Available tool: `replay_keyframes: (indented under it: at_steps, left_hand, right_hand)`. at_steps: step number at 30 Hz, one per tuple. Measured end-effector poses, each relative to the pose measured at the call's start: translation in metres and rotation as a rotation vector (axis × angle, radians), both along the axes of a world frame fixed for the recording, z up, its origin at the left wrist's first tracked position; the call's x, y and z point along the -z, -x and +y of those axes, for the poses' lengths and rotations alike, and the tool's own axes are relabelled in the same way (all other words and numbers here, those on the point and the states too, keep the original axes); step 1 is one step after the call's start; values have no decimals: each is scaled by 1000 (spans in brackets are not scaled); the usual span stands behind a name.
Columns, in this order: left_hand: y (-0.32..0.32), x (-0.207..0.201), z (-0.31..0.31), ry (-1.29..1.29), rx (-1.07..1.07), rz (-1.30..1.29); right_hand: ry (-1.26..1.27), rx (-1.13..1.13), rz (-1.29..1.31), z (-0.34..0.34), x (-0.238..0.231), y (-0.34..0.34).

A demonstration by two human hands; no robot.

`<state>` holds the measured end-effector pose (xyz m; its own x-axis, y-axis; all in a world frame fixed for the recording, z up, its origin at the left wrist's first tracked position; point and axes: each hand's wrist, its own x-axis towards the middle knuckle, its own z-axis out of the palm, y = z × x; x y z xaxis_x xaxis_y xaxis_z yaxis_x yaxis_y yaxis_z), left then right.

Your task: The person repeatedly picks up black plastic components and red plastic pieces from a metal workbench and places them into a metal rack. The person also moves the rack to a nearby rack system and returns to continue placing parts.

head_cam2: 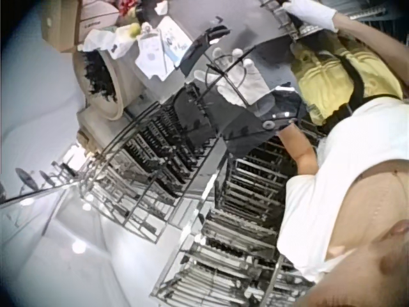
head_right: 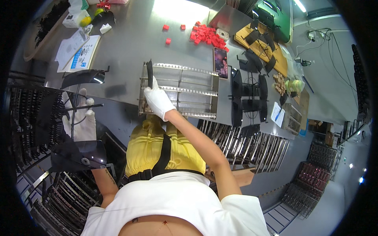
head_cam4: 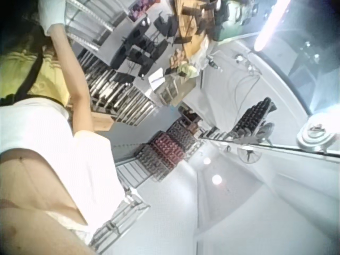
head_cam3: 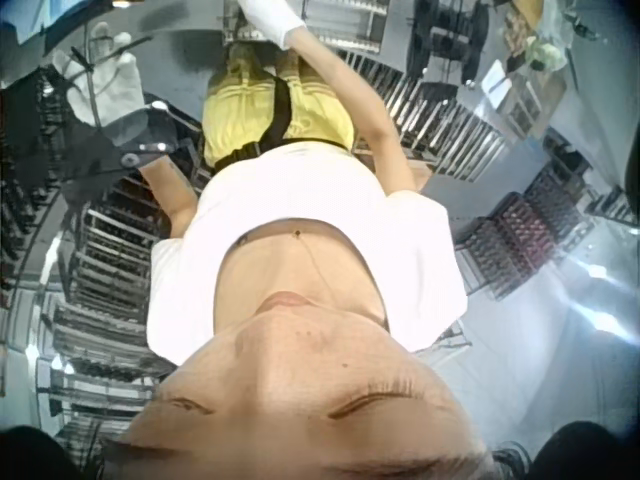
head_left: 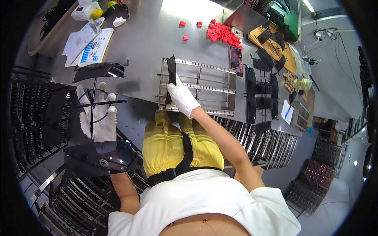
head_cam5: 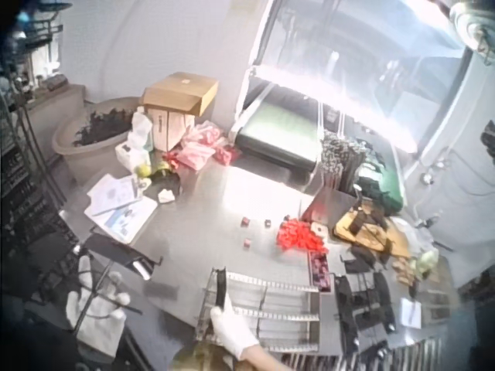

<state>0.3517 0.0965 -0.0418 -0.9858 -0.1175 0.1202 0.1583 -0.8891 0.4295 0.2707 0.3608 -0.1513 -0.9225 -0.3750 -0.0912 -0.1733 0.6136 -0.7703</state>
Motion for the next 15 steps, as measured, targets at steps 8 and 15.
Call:
replay_keyframes:
  at_steps: [8, 15]
  left_hand:
    - [5, -12, 1, -152, 103, -52]
    - [24, -41, -3, -42, 259, -128]
  right_hand:
    - [-570, -251, 197, -28, -47, 6]
    - [-317, 187, 26, -28, -133, 25]
